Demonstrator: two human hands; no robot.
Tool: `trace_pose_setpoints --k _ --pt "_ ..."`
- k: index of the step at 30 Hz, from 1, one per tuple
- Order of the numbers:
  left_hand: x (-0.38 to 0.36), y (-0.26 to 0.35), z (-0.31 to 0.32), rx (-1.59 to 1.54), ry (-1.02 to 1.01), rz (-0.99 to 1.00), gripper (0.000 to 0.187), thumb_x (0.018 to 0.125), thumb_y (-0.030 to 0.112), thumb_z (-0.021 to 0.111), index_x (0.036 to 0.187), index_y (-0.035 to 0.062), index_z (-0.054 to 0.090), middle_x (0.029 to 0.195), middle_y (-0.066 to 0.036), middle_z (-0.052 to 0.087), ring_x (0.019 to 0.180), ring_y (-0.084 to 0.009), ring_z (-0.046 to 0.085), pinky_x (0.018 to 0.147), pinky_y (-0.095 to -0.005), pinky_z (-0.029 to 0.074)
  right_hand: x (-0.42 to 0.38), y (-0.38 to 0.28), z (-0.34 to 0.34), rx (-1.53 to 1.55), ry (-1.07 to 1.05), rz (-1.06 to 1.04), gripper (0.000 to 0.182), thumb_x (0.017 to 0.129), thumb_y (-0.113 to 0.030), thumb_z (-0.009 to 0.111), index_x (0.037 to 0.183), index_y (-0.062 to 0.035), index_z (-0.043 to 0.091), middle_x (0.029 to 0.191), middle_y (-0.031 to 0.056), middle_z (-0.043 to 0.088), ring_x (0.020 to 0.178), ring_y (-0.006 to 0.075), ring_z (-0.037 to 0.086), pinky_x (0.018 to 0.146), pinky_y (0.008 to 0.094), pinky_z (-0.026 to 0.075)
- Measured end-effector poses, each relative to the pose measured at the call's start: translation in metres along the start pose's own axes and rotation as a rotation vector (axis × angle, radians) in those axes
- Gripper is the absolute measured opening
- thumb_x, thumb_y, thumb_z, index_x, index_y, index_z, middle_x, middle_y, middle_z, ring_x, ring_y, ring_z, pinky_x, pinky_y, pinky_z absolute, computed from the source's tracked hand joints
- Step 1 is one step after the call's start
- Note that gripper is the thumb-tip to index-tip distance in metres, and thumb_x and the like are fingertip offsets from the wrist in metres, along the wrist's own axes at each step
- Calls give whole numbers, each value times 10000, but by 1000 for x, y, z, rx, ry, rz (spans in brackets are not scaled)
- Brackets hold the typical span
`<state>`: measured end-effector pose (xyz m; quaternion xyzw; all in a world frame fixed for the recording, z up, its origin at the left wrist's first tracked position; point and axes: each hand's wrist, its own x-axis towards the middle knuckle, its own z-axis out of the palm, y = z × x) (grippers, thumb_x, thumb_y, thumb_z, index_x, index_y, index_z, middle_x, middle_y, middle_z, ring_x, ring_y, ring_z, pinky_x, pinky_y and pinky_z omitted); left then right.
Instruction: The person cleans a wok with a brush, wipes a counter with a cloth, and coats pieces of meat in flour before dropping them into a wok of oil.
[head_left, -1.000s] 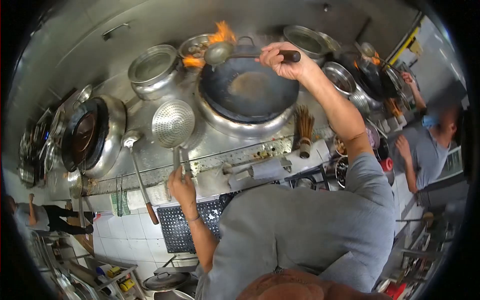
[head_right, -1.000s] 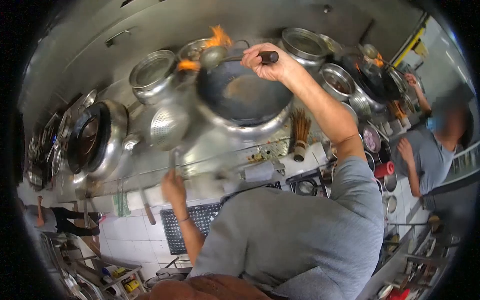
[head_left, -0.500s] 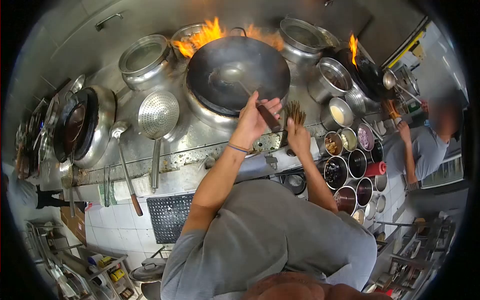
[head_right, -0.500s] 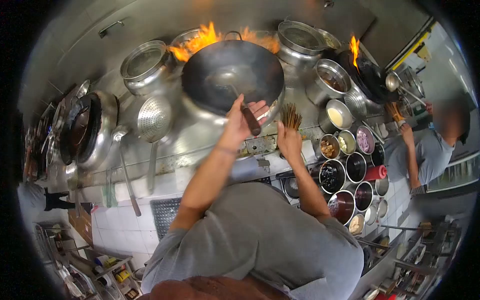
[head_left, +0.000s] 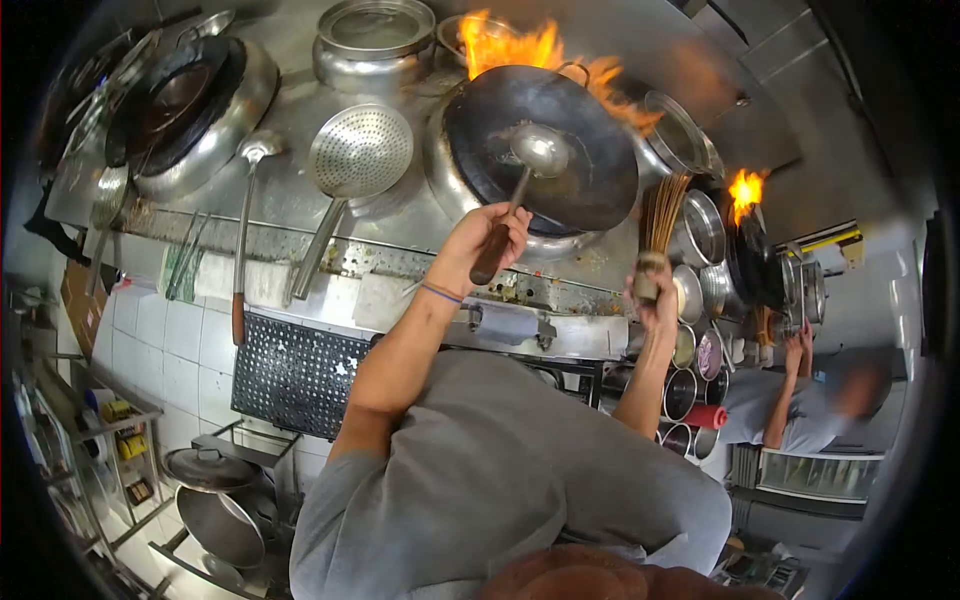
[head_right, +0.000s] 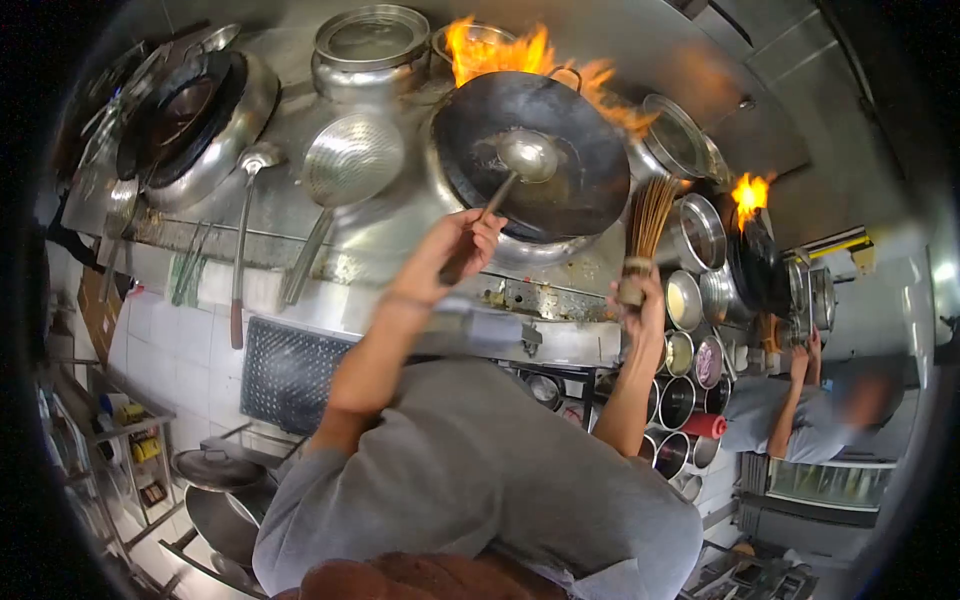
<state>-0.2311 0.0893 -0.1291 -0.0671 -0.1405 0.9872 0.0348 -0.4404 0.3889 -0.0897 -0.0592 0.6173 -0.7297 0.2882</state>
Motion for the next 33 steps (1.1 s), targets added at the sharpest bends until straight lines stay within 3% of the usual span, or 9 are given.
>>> trace_pose_setpoints --k 5,7,10,12,14,18,21,26,33 --pt "-3 -2 7 -224 -75 -175 308 1033 237 424 1134 -54 428 660 9 457 528 -101 483 454 -248 462 79 -33 106 -665 -141 -20 660 841 -242 687 1441 -121 439 897 78 667 614 146 621 394 293 472" --pt "-6 -6 12 -292 -79 -190 306 1034 240 419 1138 -48 417 650 12 437 509 -100 464 436 -249 452 137 -28 123 -1238 -322 31 746 799 -308 750 1466 -173 446 899 127 702 708 234 688 510 385 546" --pt "-11 -2 6 -335 -110 -151 311 1033 241 420 1146 -48 404 646 7 434 497 -105 457 428 -242 445 131 -26 160 -1879 -29 -522 661 782 -338 757 1393 -208 539 987 173 719 890 343 706 729 474 569" --pt "-18 4 8 -314 -109 -119 307 1033 237 417 1152 -46 393 642 5 429 494 -106 460 423 -240 440 105 -20 184 -1854 113 -473 553 779 -353 733 1309 -243 615 1111 184 696 1049 388 658 889 476 531" --pt "-24 2 8 -307 -85 -110 301 1034 231 414 1149 -47 391 643 6 429 497 -104 466 424 -239 439 111 -16 171 -1738 -93 -494 595 794 -347 716 1361 -239 571 1132 203 686 1062 405 649 912 483 519" --pt "-24 12 5 -97 -12 -98 306 1035 203 426 1199 -53 389 680 18 426 494 -89 457 443 -221 423 121 -31 166 -1811 20 -400 642 796 -366 725 1392 -216 540 1124 208 688 1057 412 648 924 487 506" --pt "-44 13 14 1079 296 48 261 1017 187 440 1170 -24 449 680 -49 524 522 -164 536 465 -322 461 62 -38 173 -1650 248 -484 637 783 -384 753 1364 -199 568 1094 197 696 1015 392 666 880 483 517" --pt "-59 36 -34 2828 489 537 366 927 61 447 1255 -94 399 802 -251 656 708 -399 668 602 -501 524 11 -48 174 -1478 -166 -772 594 801 -298 760 1357 -200 576 1062 196 700 987 353 679 849 421 535" --pt "-102 25 -12 2706 329 576 413 916 79 475 1310 -26 407 822 -303 650 785 -476 659 686 -536 531 87 -58 112 -1693 235 -336 576 802 -347 718 1353 -250 581 1100 204 691 1011 401 663 904 466 526"
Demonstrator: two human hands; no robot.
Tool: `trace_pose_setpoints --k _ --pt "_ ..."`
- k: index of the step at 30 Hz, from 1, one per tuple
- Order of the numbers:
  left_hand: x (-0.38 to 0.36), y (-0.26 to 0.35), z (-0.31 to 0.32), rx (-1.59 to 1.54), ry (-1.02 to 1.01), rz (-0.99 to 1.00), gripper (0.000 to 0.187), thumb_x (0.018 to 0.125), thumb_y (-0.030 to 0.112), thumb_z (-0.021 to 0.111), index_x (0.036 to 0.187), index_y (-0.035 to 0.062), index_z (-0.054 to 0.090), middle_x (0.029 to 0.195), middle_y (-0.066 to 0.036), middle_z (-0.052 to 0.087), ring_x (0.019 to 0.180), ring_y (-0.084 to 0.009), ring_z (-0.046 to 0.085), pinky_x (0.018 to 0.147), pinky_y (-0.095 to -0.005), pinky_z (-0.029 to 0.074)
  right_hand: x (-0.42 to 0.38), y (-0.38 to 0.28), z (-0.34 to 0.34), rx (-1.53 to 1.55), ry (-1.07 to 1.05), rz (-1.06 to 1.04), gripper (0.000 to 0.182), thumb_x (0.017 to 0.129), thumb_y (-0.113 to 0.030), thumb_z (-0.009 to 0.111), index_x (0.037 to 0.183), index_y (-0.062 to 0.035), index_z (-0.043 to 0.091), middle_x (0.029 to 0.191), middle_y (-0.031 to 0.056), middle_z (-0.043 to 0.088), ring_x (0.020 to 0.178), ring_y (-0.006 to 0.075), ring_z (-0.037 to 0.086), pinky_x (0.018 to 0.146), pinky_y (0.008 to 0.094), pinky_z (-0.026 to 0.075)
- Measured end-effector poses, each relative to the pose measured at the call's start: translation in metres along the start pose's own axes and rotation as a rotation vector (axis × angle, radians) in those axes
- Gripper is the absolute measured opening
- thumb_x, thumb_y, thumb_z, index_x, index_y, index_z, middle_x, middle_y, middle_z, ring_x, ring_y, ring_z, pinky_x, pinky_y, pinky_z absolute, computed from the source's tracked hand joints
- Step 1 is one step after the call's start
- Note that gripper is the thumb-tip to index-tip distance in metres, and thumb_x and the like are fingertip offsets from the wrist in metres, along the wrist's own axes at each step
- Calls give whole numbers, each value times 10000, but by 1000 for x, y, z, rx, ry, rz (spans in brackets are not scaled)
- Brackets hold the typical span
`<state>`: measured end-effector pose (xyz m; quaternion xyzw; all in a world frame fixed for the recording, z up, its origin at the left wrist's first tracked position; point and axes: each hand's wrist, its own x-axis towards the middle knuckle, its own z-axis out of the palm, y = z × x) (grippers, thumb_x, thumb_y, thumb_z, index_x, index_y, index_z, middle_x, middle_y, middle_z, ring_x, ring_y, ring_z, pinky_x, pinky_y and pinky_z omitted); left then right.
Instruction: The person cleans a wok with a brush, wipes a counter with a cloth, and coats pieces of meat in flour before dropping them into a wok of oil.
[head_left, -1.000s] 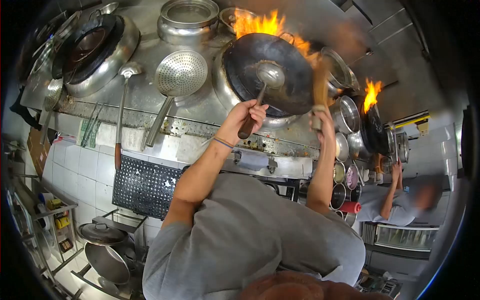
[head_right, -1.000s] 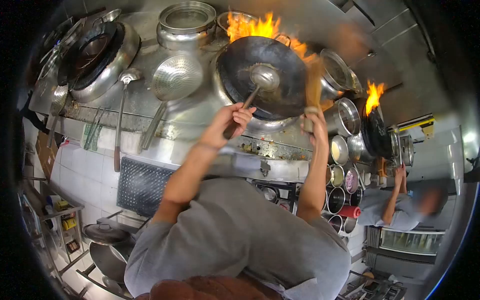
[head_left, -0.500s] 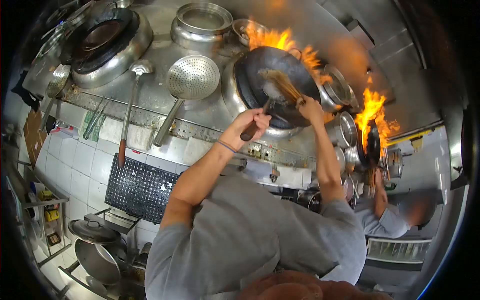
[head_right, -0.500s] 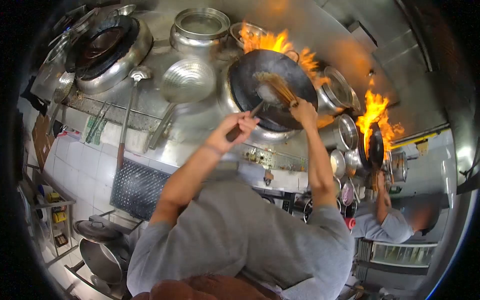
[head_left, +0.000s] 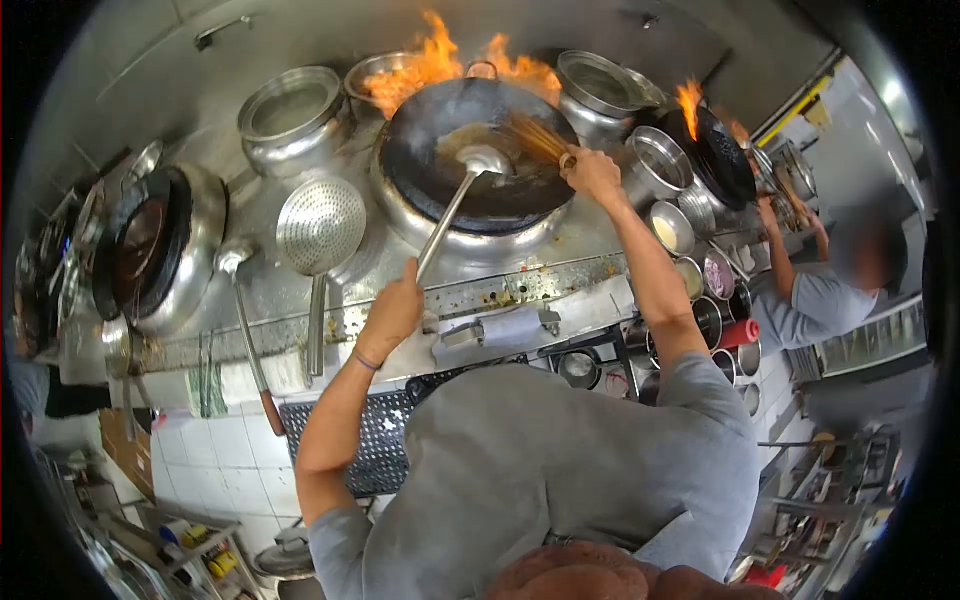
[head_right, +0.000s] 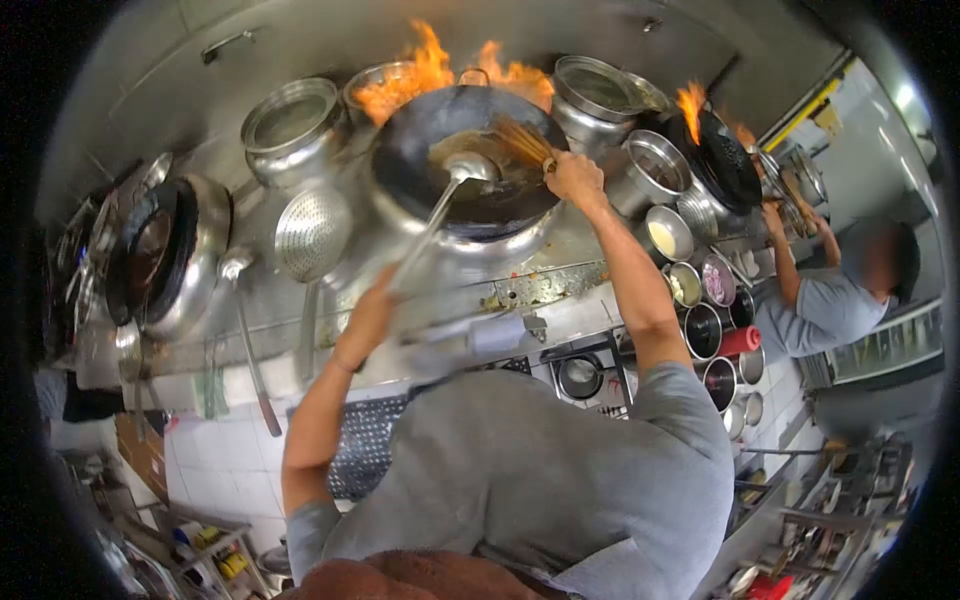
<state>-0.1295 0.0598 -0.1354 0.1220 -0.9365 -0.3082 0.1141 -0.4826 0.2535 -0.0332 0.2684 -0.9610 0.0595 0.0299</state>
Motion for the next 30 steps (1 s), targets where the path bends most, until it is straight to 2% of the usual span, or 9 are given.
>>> trace_pose_setpoints --k 3,6,9,12,14,20,24,27,30 --pt "15 -10 14 -520 -43 -64 219 931 143 524 1116 35 476 684 -164 591 563 -314 613 513 -450 502 -13 24 26 126 -66 -127 579 805 -353 711 1358 -241 578 1090 208 694 1034 396 657 924 457 521" --pt "31 55 -33 -1055 -305 -564 137 965 197 524 960 79 454 602 11 412 423 -84 413 353 -283 372 -40 24 18 383 31 -46 629 791 -375 737 1371 -201 567 1165 212 669 1080 398 639 944 439 508" --pt "46 81 -36 -1163 -232 -630 131 963 190 524 945 84 450 602 21 415 419 -81 405 352 -280 371 -62 46 23 715 125 -6 681 793 -323 776 1379 -70 541 1153 202 670 1008 298 656 882 370 515" --pt "45 63 24 -515 11 -155 260 941 161 543 1165 37 496 715 -180 603 537 -314 605 481 -410 461 -114 52 -3 958 200 168 698 809 -250 790 1378 36 503 1108 198 687 965 187 661 872 294 512" --pt "50 97 23 -406 -45 -269 505 913 121 558 1387 26 413 865 -337 619 764 -492 648 635 -502 485 -126 87 18 1141 325 173 698 824 -250 787 1391 28 488 1098 178 676 894 174 647 821 280 521" --pt "80 147 118 -359 -24 222 574 877 96 582 1420 54 400 895 -333 639 853 -480 650 725 -498 524 -177 145 -1 1559 269 377 591 881 -217 728 1371 -33 455 922 79 636 613 147 608 425 254 456" --pt "105 166 218 -408 -359 -96 563 842 58 560 1389 22 432 827 -314 645 787 -485 641 712 -557 521 -184 168 14 1581 226 421 372 900 -169 689 1209 -63 509 885 88 627 573 157 608 398 269 457" --pt "105 184 288 -494 -43 23 502 785 -11 506 1274 -113 462 904 -348 635 839 -498 635 793 -560 516 -183 181 28 1676 83 449 388 872 -171 719 1185 -85 506 893 71 623 587 162 612 412 257 460" --pt "104 217 315 -627 -150 -259 533 858 35 518 1362 -68 381 955 -345 627 883 -521 615 800 -547 505 -169 187 40 1749 -42 488 355 882 -180 697 1174 -96 512 924 87 634 612 168 621 422 277 484"
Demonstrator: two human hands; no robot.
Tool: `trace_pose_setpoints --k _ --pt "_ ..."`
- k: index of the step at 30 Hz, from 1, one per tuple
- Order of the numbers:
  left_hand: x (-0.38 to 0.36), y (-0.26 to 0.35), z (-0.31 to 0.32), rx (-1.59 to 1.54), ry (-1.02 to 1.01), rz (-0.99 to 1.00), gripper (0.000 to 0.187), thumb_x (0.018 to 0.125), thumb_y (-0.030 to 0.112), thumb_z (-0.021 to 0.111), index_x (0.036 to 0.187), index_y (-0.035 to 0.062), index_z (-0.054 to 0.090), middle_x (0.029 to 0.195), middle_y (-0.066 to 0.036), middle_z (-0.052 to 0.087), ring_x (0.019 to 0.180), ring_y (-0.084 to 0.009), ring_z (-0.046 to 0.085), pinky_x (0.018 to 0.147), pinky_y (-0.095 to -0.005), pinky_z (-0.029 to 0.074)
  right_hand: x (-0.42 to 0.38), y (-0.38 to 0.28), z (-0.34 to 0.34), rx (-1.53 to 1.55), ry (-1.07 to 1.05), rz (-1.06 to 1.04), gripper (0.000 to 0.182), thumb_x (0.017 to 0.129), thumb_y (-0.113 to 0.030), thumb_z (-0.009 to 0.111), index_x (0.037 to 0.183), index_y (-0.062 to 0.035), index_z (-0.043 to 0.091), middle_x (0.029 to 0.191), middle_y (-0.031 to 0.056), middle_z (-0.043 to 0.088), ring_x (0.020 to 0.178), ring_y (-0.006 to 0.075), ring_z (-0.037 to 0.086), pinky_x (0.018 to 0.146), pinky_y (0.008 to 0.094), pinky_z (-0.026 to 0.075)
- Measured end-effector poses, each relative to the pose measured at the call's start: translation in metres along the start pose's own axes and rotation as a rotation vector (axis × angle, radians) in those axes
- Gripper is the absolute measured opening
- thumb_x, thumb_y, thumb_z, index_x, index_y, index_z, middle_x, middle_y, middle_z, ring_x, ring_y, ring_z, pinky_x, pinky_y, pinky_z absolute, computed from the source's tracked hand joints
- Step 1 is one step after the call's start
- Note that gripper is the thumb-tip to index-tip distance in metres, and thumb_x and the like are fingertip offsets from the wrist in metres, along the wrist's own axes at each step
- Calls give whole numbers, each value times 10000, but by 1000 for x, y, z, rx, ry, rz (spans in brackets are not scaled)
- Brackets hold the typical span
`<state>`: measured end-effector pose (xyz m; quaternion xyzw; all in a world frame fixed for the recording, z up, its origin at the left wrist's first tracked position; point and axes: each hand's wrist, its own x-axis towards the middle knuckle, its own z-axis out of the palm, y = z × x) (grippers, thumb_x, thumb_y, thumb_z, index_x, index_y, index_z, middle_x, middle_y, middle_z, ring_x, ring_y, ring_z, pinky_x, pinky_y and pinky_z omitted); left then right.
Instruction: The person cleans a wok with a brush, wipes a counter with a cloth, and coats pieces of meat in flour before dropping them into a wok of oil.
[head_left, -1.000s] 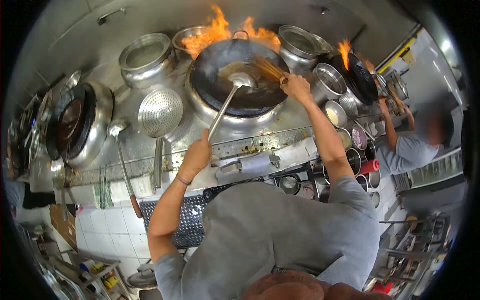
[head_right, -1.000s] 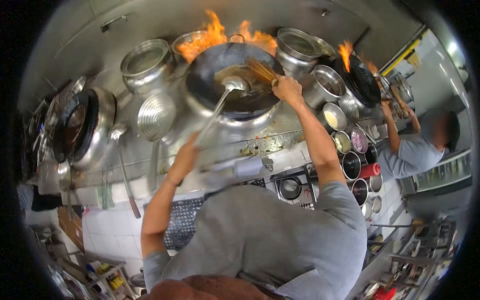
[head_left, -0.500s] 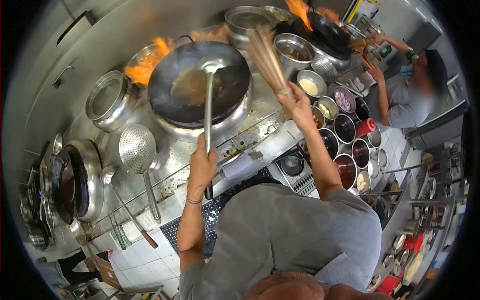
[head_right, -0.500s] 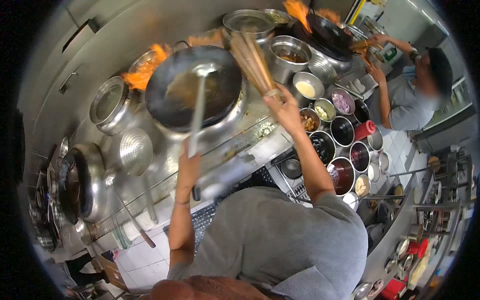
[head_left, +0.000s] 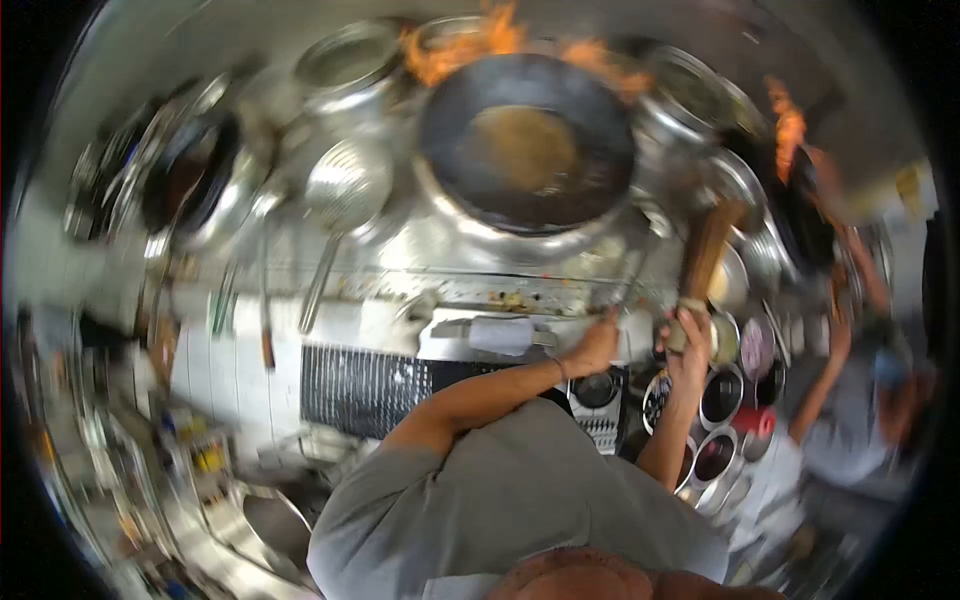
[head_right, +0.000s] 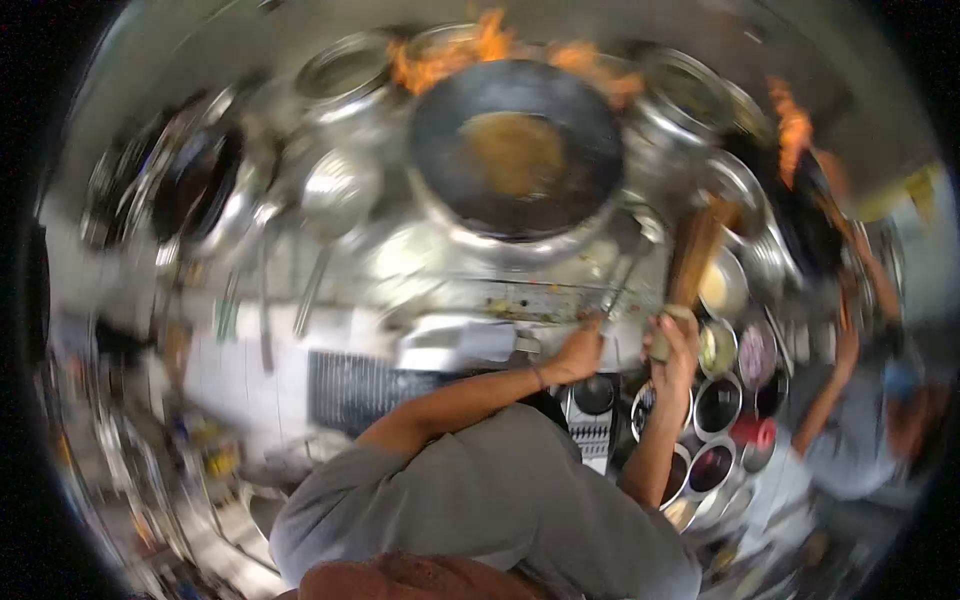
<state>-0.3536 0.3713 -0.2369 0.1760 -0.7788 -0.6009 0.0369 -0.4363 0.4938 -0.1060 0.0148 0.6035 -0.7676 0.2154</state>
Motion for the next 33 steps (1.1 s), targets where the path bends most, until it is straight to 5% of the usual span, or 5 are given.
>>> trace_pose_setpoints --k 7,15,20,25,33 --pt "-45 3 -70 173 -373 230 396 931 291 570 1147 -39 600 1026 -287 648 1005 -450 614 851 -506 484 80 -24 34 -237 -306 37 367 915 -237 652 1248 -110 563 1041 65 661 705 139 625 540 279 529" --pt "-236 -79 -200 -107 79 -29 482 994 353 539 1285 -29 581 1199 -202 657 1114 -315 629 962 -370 483 188 -45 167 -1266 -825 -467 505 888 -152 708 1365 -72 560 872 -11 605 626 62 531 483 215 419" --pt "-341 -112 -227 -119 444 -331 445 992 364 509 1183 -14 648 1165 -192 674 1072 -327 643 930 -393 494 135 -6 313 -1490 -866 -88 306 875 -337 707 975 -50 670 688 17 551 572 111 517 441 281 406" --pt "-395 -221 -170 73 1085 -792 334 914 271 561 937 -34 694 989 -239 681 945 -403 664 824 -457 532 282 63 337 -1452 -942 -698 291 877 -323 696 911 -34 696 704 48 598 577 138 501 525 371 414" --pt "-519 -268 -82 -198 1155 -1306 223 802 146 623 915 -27 708 969 -278 689 924 -420 687 808 -489 558 157 94 378 -1575 -1010 -840 264 892 -277 637 956 -32 711 708 59 605 579 162 525 516 361 414"
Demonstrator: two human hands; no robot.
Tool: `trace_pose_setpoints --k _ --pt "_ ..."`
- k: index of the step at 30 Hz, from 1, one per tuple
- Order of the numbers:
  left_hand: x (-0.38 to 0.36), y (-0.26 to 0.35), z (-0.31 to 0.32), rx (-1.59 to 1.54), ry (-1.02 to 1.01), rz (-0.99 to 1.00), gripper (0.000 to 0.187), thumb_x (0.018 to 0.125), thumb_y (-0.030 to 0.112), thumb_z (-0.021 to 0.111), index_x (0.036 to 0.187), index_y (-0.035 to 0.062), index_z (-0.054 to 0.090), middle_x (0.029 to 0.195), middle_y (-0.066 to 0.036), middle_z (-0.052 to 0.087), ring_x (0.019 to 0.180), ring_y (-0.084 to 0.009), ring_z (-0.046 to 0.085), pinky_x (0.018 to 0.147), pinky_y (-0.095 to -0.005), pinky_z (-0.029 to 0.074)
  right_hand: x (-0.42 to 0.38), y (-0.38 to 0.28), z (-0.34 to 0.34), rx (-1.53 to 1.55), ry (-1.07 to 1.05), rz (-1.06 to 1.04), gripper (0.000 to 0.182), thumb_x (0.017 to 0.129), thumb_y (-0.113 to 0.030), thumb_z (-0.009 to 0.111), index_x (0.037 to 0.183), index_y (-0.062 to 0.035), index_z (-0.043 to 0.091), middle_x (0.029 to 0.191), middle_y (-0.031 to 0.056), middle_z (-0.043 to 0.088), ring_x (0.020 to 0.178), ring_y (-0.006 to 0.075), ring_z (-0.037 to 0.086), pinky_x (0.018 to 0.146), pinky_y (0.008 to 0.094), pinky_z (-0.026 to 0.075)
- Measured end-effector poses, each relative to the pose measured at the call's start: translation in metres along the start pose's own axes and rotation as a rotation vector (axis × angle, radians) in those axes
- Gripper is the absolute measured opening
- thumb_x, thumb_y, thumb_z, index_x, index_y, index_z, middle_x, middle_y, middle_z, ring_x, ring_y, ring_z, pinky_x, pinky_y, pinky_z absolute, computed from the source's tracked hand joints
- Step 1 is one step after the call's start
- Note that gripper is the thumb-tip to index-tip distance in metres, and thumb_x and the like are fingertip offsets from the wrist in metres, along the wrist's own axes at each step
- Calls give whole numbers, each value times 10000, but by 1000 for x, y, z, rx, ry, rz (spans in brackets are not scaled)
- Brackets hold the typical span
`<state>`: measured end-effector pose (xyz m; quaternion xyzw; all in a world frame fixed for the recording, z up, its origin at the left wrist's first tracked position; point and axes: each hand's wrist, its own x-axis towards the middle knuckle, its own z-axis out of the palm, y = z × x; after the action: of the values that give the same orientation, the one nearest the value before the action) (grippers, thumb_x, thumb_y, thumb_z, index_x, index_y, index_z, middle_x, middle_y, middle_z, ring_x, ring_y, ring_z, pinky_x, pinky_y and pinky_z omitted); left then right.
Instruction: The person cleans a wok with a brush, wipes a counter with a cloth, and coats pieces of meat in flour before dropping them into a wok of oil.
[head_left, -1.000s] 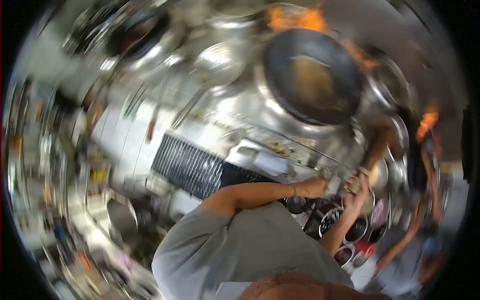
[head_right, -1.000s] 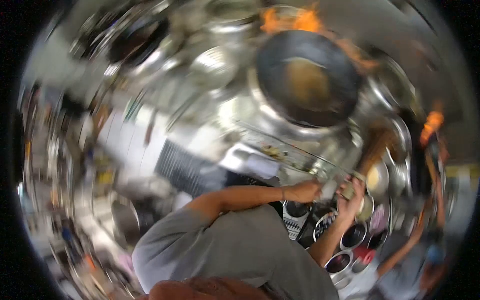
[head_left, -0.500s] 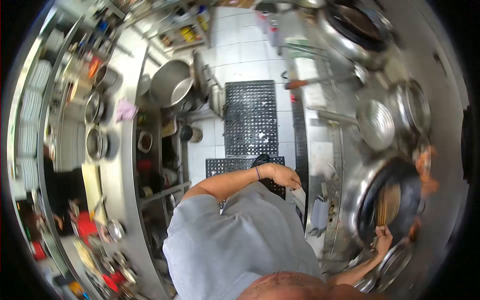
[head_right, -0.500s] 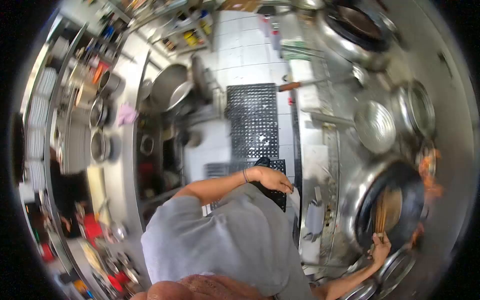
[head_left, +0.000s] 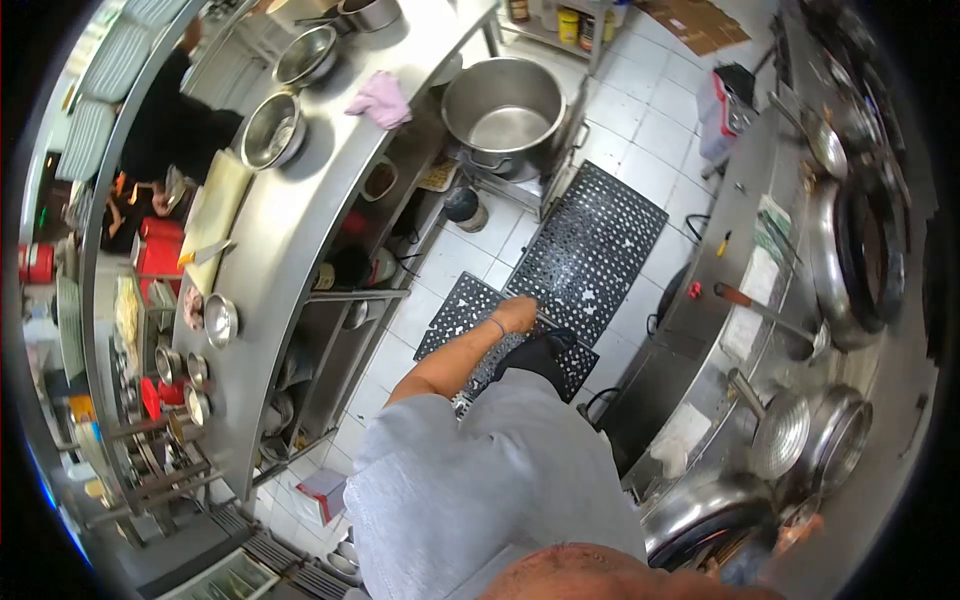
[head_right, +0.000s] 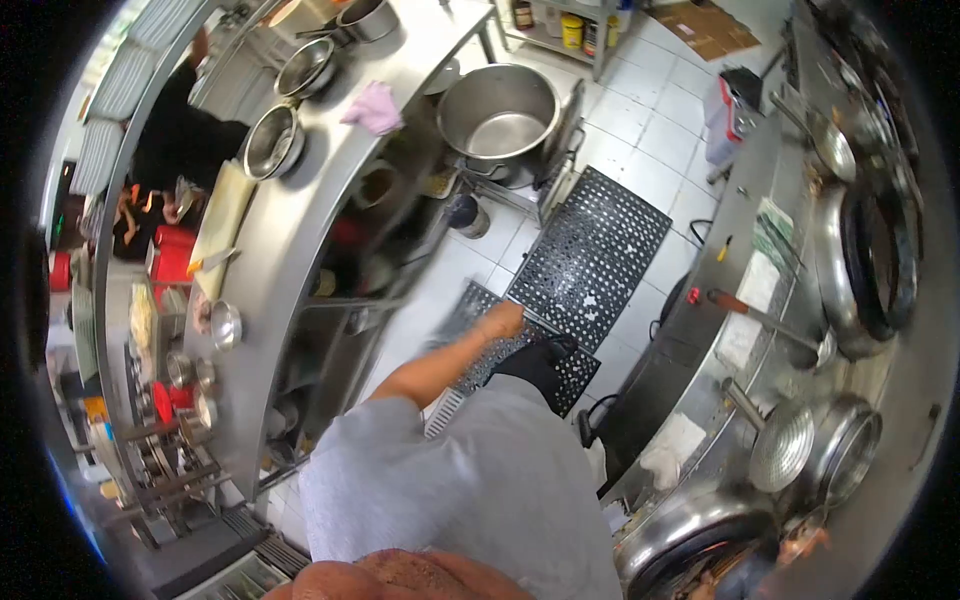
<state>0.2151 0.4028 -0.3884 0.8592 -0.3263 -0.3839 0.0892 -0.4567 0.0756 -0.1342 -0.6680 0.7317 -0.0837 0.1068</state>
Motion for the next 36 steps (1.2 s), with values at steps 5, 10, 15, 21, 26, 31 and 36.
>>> trace_pose_setpoints --k 5,10,15,21,26,31,36 --pt "-15 -57 23 -61 101 -61 228 777 101 607 921 -41 711 982 -284 685 926 -420 688 816 -490 558 12 -34 20 -8 -24 -45 265 895 -270 626 963 -29 711 708 63 608 580 168 530 520 363 418" --pt "-56 -51 35 -7 40 -93 256 787 137 589 939 -26 714 979 -293 681 942 -426 680 824 -494 552 18 -39 31 23 -30 -75 267 897 -264 615 971 -27 712 708 67 611 581 175 536 523 364 422" --pt "-50 -63 92 -19 -28 -7 255 771 105 589 931 -41 723 1008 -308 674 978 -435 673 852 -479 547 20 -26 38 74 -26 -79 269 900 -258 605 978 -24 713 709 71 615 582 181 541 527 366 426" --pt "-77 -38 78 -12 -15 -5 265 789 135 580 945 -31 716 1009 -293 677 967 -429 674 856 -483 538 18 -5 38 116 -15 -88 272 903 -250 592 987 -21 714 709 75 618 583 189 548 531 368 431" --pt "-72 -32 98 -56 105 59 277 808 136 566 966 -36 715 1029 -289 678 972 -426 675 860 -481 541 11 25 29 118 3 -66 276 906 -243 581 995 -18 714 709 79 622 584 195 554 535 369 435" --pt "-90 -48 134 -122 168 7 288 800 193 607 932 -34 725 1019 -288 681 985 -431 667 869 -484 531 15 101 8 132 4 29 280 909 -237 571 1002 -16 715 709 83 625 585 201 559 538 371 439" --pt "-100 -69 173 -10 -91 16 331 808 233 577 929 -38 724 1024 -293 677 963 -405 677 856 -462 536 77 239 20 144 -90 -29 268 891 -202 547 957 -4 716 677 87 618 552 228 563 524 383 446"
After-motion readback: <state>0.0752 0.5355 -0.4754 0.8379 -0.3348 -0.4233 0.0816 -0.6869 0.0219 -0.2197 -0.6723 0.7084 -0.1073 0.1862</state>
